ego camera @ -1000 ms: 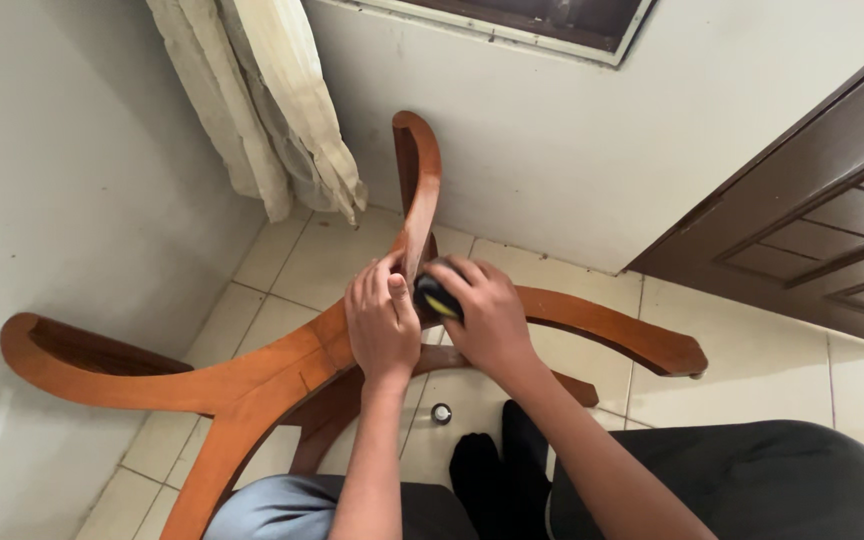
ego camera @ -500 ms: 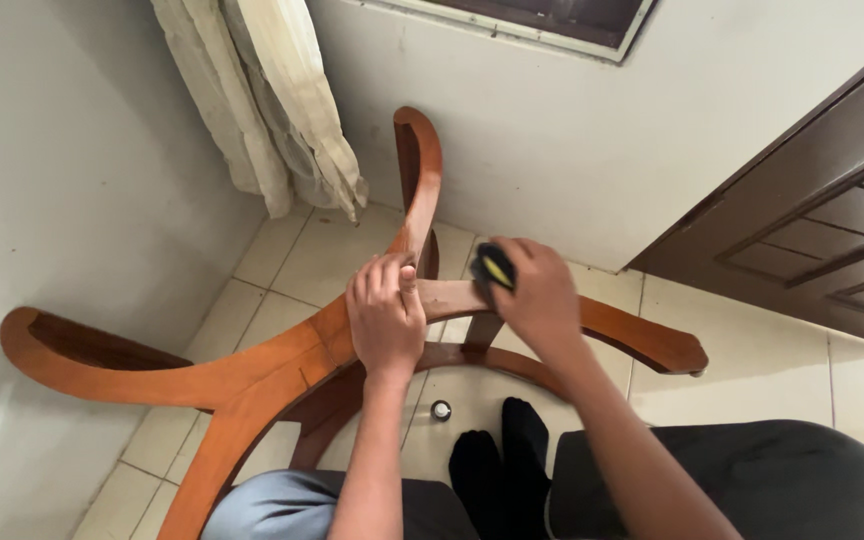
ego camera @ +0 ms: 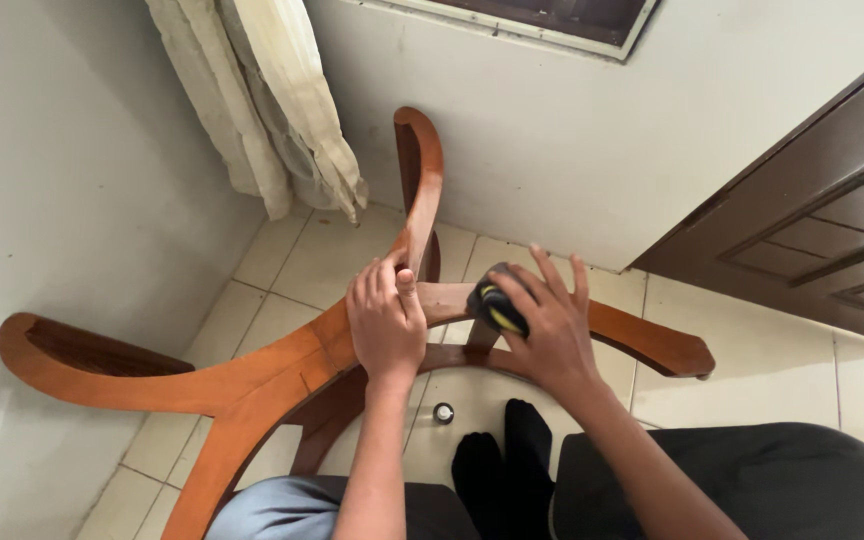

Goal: The person sands the wooden frame of a furniture piece by hand with sandpaper, rubbing the paper across various parts of the structure.

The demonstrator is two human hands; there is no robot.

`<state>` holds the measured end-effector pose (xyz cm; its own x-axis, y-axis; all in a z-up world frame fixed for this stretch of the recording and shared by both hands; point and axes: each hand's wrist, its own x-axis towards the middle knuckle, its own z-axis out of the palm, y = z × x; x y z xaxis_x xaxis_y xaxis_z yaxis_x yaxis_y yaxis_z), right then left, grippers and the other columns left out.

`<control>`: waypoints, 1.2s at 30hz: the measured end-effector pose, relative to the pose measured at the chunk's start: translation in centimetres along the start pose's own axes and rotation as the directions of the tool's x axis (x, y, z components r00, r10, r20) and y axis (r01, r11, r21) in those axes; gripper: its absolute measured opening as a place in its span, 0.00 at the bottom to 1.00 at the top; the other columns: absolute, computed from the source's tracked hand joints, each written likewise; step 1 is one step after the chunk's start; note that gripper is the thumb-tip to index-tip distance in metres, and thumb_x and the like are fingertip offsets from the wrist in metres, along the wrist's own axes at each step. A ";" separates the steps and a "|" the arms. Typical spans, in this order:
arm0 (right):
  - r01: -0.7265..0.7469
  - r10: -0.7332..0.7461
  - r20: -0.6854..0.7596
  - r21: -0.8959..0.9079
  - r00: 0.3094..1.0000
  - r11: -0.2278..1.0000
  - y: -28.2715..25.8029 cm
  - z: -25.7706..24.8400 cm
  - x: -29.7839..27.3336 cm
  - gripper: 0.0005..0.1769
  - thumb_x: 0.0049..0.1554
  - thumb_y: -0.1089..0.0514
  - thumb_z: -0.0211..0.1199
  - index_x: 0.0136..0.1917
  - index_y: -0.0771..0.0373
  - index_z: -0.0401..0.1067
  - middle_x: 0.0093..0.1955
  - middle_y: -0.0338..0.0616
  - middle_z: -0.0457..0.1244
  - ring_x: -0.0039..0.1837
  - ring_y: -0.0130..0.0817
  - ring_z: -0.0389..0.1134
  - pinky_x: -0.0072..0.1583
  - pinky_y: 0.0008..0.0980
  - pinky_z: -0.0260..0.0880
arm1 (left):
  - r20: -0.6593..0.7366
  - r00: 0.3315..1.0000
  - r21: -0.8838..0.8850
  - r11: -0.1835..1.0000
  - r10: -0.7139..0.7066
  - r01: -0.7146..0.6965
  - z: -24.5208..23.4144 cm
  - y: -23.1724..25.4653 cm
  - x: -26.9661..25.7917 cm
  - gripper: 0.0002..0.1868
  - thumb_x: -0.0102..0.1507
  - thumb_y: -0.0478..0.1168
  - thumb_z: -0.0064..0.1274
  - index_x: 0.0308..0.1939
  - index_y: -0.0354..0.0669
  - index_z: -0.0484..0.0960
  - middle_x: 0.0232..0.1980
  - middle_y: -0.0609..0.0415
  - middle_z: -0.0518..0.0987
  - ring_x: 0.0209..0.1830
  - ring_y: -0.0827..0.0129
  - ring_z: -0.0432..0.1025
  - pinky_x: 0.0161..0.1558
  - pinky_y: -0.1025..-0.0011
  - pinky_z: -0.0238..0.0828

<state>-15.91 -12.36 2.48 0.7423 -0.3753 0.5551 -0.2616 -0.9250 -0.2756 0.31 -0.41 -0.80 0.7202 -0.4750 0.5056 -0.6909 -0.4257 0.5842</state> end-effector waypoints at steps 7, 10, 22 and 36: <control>-0.151 0.151 0.030 0.028 0.988 0.988 -2.0 2.8 3.6 0.34 0.43 0.62 0.73 0.64 0.61 0.71 0.62 0.58 0.65 0.72 0.57 0.59 0.79 0.56 0.47 | -0.012 1.000 0.032 0.999 0.008 -0.007 0.1 0.0 -0.1 0.32 0.76 0.58 0.23 0.56 0.40 0.80 0.56 0.43 0.80 0.65 0.49 0.69 0.70 0.51 0.57; -0.074 0.070 0.039 0.120 0.997 0.990 -3.9 3.1 3.1 0.36 0.41 0.66 0.72 0.64 0.61 0.71 0.64 0.58 0.65 0.71 0.57 0.61 0.78 0.53 0.52 | -0.009 1.000 0.031 0.999 0.017 -0.017 0.1 0.0 -0.1 0.32 0.77 0.57 0.23 0.56 0.40 0.79 0.56 0.44 0.80 0.65 0.49 0.68 0.70 0.51 0.57; -0.236 0.225 0.129 0.070 0.966 0.969 0.7 -1.0 0.5 0.38 0.43 0.65 0.73 0.67 0.54 0.72 0.66 0.50 0.65 0.67 0.54 0.64 0.66 0.51 0.64 | 0.004 1.000 0.040 0.999 0.009 -0.009 -0.1 0.1 -0.1 0.32 0.76 0.56 0.23 0.55 0.39 0.80 0.56 0.45 0.81 0.65 0.50 0.69 0.70 0.52 0.57; -0.007 -0.012 0.128 0.148 0.992 0.989 -2.6 0.8 -0.4 0.39 0.39 0.65 0.70 0.66 0.52 0.72 0.68 0.48 0.63 0.68 0.54 0.63 0.67 0.52 0.63 | -0.007 0.999 0.034 0.999 0.038 -0.038 0.0 -0.1 -0.2 0.30 0.77 0.55 0.24 0.56 0.40 0.79 0.57 0.46 0.80 0.66 0.50 0.68 0.71 0.52 0.57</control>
<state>-15.02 -9.80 2.31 0.8184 -0.3532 0.4533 -0.1724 -0.9034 -0.3926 0.25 -0.29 -0.90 0.6939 -0.4855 0.5318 -0.7193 -0.4332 0.5430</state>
